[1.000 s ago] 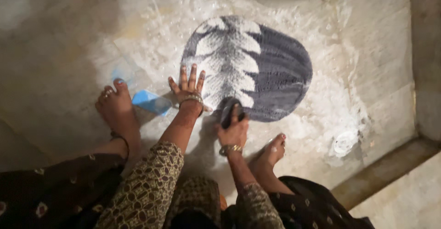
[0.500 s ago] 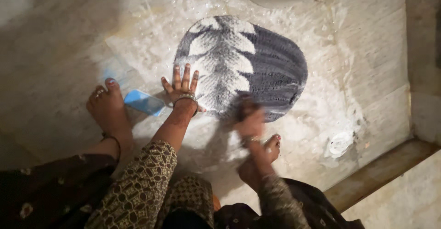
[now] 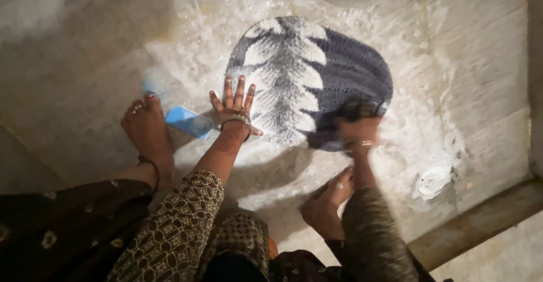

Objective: The person scrubs a mat on the floor using a brush and soap. Another person assists by also scrubbing the mat with their hands.

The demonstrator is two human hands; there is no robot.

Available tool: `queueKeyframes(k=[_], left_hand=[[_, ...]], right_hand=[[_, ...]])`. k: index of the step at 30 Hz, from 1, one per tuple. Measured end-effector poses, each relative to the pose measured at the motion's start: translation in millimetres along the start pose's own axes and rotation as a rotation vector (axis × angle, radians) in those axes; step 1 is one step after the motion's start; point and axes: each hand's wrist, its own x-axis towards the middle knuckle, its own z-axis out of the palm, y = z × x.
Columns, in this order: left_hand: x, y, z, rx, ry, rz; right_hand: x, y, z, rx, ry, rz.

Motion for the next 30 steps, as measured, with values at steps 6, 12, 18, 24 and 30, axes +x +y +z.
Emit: queueKeyframes(k=[6, 12, 18, 24, 30], left_hand=[[22.5, -1.8, 35.6, 0.053, 0.26, 0.015], [27.8, -10.7, 67.5, -0.043, 0.38, 0.16], [-28.0, 82.9, 102.2, -1.324, 0.316, 0.043], [-22.4, 1.1, 47.7, -1.341, 0.435, 0.338], [16.0, -31.4, -52.3, -0.506, 0.409, 0.32]], right_hand=[[-169.9, -110.2, 38.7, -0.007, -0.338, -0.439], [-180.1, -47.3, 43.5, 0.758, -0.284, -0.206], [-206.4, -54.8, 40.5, 0.795, -0.049, -0.217], [-167.4, -62.7, 35.3, 1.35, -0.491, -0.189], [-105.3, -41.4, 46.5, 0.283, -0.185, -0.076]])
